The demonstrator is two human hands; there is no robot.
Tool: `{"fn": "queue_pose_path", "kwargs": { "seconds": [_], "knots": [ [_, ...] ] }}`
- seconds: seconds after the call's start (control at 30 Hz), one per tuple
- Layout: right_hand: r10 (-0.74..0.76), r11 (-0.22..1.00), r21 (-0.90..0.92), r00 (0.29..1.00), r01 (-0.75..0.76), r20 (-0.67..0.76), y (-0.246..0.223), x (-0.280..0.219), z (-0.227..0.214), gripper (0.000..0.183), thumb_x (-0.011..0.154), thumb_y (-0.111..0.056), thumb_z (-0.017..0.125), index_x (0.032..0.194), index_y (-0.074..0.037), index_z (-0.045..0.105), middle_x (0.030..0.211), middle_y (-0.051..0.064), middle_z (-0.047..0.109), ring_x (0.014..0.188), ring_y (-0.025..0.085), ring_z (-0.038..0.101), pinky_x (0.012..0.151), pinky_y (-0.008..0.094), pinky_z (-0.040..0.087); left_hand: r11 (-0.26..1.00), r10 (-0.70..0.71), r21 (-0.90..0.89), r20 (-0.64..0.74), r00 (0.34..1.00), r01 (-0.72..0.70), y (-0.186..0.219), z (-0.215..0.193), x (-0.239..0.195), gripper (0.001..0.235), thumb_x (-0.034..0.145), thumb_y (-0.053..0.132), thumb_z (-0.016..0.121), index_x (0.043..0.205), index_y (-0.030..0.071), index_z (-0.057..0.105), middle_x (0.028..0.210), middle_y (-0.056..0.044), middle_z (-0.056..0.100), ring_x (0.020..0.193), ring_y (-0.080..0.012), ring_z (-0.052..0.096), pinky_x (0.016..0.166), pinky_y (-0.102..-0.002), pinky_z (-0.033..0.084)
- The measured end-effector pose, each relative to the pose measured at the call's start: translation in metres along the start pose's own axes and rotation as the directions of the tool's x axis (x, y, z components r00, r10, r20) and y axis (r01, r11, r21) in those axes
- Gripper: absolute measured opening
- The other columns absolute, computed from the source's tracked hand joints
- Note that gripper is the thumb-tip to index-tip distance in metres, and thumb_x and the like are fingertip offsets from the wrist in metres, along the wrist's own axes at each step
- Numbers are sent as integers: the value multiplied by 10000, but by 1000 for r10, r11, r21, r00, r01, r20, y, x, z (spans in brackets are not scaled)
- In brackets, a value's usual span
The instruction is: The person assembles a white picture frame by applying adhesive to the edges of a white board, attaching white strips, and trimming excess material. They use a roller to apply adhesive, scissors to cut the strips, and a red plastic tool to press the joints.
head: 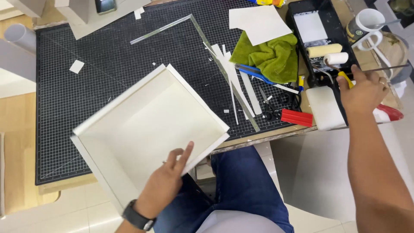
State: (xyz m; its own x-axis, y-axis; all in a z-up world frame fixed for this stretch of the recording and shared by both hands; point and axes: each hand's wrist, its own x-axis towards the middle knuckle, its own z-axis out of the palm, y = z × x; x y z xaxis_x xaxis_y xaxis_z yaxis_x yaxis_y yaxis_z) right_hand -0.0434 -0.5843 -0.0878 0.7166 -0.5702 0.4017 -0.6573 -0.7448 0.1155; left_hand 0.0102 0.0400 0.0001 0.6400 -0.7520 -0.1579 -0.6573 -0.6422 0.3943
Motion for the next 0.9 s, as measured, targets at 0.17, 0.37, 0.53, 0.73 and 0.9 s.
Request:
{"fn": "queue_pose_path", "kwargs": {
  "seconds": [0.17, 0.37, 0.53, 0.73, 0.9],
  "knots": [
    [-234, 824, 492, 960, 280, -154, -61, -68, -26, 108, 1073, -109, 771, 1176, -86, 793, 929, 55, 710, 723, 213, 625, 663, 371, 476, 978, -196, 87, 36, 980, 192, -74, -16, -6, 1101, 708, -77, 579, 1650, 285, 140, 1372, -79, 477, 618, -355, 706, 539, -508, 604],
    [-423, 797, 479, 906, 369, 4, -62, -115, 2, 451, 964, -310, 719, 1361, -96, 720, 1199, 154, 707, 991, 445, 630, 851, 532, 545, 772, -358, -486, 201, 912, 410, -78, -72, 13, 1301, 638, 269, 935, 1662, 268, 133, 1445, -54, 451, 1079, -202, 693, 949, -364, 605],
    [-340, 842, 486, 930, 235, 139, -57, -122, -4, 699, 945, -473, 665, 1553, -138, 578, 1167, 211, 690, 1033, 461, 577, 917, 541, 474, 469, -578, -808, 24, 816, 356, -30, -82, 108, 1210, 667, 667, 668, 1634, 194, 114, 1624, -156, 333, 1221, -276, 664, 962, -426, 571],
    [-269, 837, 454, 952, 305, -143, -52, -150, 19, 390, 1042, -268, 757, 1346, -25, 724, 1089, 232, 638, 959, 461, 601, 832, 555, 495, 704, -557, -595, -123, 821, 388, -40, -30, 189, 1292, 790, 125, 839, 1613, 166, -156, 1425, -281, 374, 676, -348, 654, 573, -442, 598],
    [-135, 643, 726, 969, 244, -205, -144, -150, -61, 344, 1086, -70, 672, 1400, 60, 616, 1200, 278, 612, 1066, 513, 542, 951, 571, 439, 349, -538, -910, 1, 843, 223, -69, -25, 162, 1207, 756, -47, 771, 1635, 169, -27, 1569, -300, 278, 1042, -373, 659, 694, -405, 660]
  ]
}}
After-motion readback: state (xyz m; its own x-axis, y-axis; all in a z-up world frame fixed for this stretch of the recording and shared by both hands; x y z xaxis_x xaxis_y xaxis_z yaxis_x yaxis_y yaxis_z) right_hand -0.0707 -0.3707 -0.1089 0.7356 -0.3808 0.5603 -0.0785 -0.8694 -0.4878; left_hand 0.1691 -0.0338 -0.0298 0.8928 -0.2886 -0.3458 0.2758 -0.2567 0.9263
